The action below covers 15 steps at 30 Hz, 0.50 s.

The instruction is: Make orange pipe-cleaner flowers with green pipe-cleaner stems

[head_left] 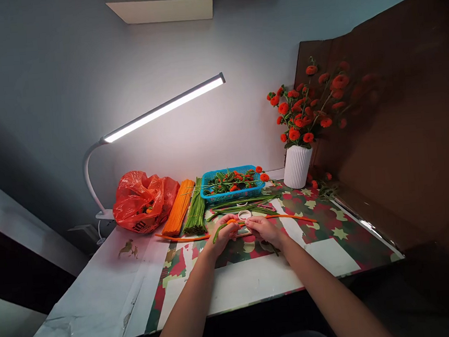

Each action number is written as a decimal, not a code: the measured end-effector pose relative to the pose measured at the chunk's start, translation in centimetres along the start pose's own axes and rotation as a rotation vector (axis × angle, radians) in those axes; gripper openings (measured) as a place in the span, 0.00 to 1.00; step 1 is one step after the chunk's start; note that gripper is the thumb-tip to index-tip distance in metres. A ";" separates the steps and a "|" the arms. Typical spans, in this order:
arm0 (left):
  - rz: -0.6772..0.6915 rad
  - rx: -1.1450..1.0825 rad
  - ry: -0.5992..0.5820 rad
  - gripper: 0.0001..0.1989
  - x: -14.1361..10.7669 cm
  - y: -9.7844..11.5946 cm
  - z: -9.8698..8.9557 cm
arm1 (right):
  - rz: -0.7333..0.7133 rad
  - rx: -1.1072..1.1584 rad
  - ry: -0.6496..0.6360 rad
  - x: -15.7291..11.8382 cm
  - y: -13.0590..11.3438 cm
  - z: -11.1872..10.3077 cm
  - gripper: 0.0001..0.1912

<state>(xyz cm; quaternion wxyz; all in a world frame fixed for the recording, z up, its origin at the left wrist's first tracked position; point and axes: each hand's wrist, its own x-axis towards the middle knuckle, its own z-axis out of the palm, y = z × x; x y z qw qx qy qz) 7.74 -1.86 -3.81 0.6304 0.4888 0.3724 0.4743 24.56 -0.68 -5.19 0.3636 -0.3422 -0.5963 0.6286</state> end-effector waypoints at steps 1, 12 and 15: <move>0.004 0.012 0.005 0.13 0.0 0.0 0.0 | -0.015 -0.020 0.009 0.0 -0.1 0.1 0.21; -0.180 -0.044 -0.022 0.13 0.5 -1.0 -0.9 | -0.094 -0.103 0.074 -0.3 -0.6 0.3 0.22; -0.240 -0.114 -0.024 0.13 0.7 -1.3 -1.1 | -0.124 -0.118 0.081 -0.2 -0.4 0.4 0.22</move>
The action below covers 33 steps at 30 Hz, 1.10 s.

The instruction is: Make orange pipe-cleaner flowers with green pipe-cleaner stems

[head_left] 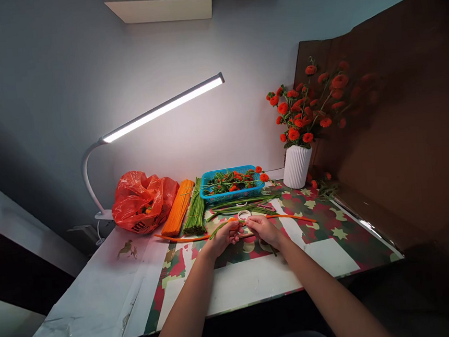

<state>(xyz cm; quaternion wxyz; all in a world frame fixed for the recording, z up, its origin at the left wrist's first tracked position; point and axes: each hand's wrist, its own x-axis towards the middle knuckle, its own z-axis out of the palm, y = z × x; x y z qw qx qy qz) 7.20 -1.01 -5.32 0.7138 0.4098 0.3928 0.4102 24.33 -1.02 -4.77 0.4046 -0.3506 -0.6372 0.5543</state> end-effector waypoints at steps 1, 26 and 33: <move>-0.005 -0.008 0.006 0.12 0.1 0.0 -0.1 | -0.010 -0.010 0.001 0.0 0.1 0.0 0.21; 0.291 -0.118 0.219 0.20 0.1 0.6 0.4 | -0.063 0.000 0.111 0.2 0.1 0.0 0.22; 0.210 -0.124 0.313 0.20 0.5 0.6 0.2 | -0.016 0.036 0.098 0.0 -0.2 0.0 0.20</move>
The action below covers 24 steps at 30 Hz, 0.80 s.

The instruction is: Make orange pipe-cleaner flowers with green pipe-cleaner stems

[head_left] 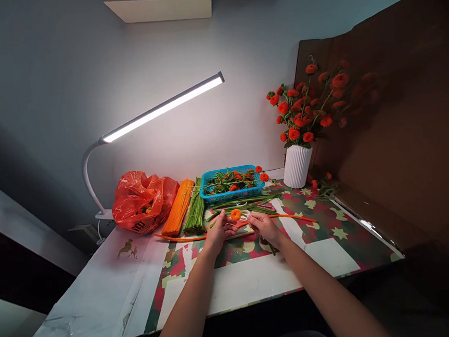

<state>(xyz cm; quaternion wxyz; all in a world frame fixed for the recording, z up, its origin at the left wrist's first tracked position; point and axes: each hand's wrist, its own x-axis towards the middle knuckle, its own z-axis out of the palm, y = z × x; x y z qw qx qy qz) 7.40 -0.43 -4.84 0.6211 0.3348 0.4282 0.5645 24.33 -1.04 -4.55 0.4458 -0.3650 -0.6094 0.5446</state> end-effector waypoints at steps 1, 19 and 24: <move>0.009 -0.015 -0.014 0.20 0.0 0.0 0.0 | 0.032 0.009 -0.021 0.0 0.0 0.0 0.19; 0.227 0.173 -0.272 0.23 -1.2 -0.4 0.4 | 0.094 0.149 -0.093 0.2 0.6 0.4 0.17; 0.213 0.305 -0.336 0.27 -1.4 -0.2 0.5 | 0.096 0.194 -0.103 0.2 0.7 0.3 0.17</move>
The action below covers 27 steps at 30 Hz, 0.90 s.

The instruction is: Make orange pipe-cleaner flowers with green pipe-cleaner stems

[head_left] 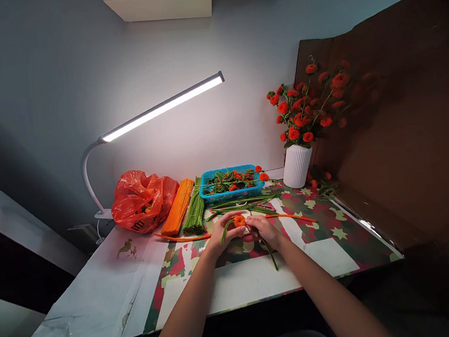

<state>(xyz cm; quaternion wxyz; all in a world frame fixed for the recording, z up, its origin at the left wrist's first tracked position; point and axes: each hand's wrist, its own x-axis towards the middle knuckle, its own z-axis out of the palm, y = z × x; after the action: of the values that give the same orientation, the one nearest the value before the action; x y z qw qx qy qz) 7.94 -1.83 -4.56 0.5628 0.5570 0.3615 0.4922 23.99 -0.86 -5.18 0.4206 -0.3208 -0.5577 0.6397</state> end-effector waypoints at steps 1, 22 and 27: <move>0.015 0.051 -0.003 0.25 0.0 -0.1 -0.1 | 0.006 0.014 -0.014 0.0 0.0 0.0 0.17; 0.214 0.498 -0.006 0.13 0.2 -0.7 -0.6 | 0.090 -0.055 -0.079 0.1 0.3 -0.2 0.15; 0.180 0.480 0.015 0.12 0.1 -0.7 -0.5 | 0.061 -0.098 -0.085 0.1 0.4 -0.1 0.15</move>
<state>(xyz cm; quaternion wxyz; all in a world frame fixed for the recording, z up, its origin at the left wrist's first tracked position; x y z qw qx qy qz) 7.57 -1.51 -5.33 0.3658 0.7007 0.4212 0.4448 23.93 -0.70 -5.61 0.3606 -0.3302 -0.5959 0.6371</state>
